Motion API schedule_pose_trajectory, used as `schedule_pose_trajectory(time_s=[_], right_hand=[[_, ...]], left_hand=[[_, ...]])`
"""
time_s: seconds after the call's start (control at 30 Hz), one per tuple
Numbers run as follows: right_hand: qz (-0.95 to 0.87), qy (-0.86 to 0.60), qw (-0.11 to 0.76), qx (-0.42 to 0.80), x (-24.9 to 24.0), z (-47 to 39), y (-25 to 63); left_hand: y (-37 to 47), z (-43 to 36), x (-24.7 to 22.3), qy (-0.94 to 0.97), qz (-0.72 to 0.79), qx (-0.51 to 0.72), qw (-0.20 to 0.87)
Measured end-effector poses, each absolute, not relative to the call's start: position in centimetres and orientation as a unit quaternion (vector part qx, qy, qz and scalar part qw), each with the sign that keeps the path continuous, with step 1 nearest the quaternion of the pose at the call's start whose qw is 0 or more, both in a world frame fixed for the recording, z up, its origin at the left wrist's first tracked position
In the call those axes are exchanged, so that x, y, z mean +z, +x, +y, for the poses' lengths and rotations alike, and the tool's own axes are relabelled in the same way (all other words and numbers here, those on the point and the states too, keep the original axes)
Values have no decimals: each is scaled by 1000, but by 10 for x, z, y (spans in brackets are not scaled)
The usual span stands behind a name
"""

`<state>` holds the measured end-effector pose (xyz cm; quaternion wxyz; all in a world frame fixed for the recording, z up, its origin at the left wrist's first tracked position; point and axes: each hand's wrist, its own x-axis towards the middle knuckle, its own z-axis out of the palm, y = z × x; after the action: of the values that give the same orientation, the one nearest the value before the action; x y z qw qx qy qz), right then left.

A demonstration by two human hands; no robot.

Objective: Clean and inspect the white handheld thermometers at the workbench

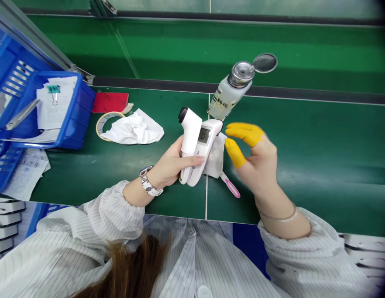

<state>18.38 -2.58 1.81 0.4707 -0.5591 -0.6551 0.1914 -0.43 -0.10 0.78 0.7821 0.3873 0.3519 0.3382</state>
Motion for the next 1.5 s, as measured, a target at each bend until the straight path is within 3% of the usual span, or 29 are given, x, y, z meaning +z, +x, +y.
schedule_pose_trajectory(time_s=[0.17,0.33,1.5], right_hand=[[-595,-511,427,449,12,-26,176],[-539,-454,469,532,11,-25,175],[-525,-440,469,558,16,-29,172]], left_hand=[[-6,2,9,304,265,353,844],[-8,2,9,257,199,356,876],[-12,4,10,235,237,308,891]])
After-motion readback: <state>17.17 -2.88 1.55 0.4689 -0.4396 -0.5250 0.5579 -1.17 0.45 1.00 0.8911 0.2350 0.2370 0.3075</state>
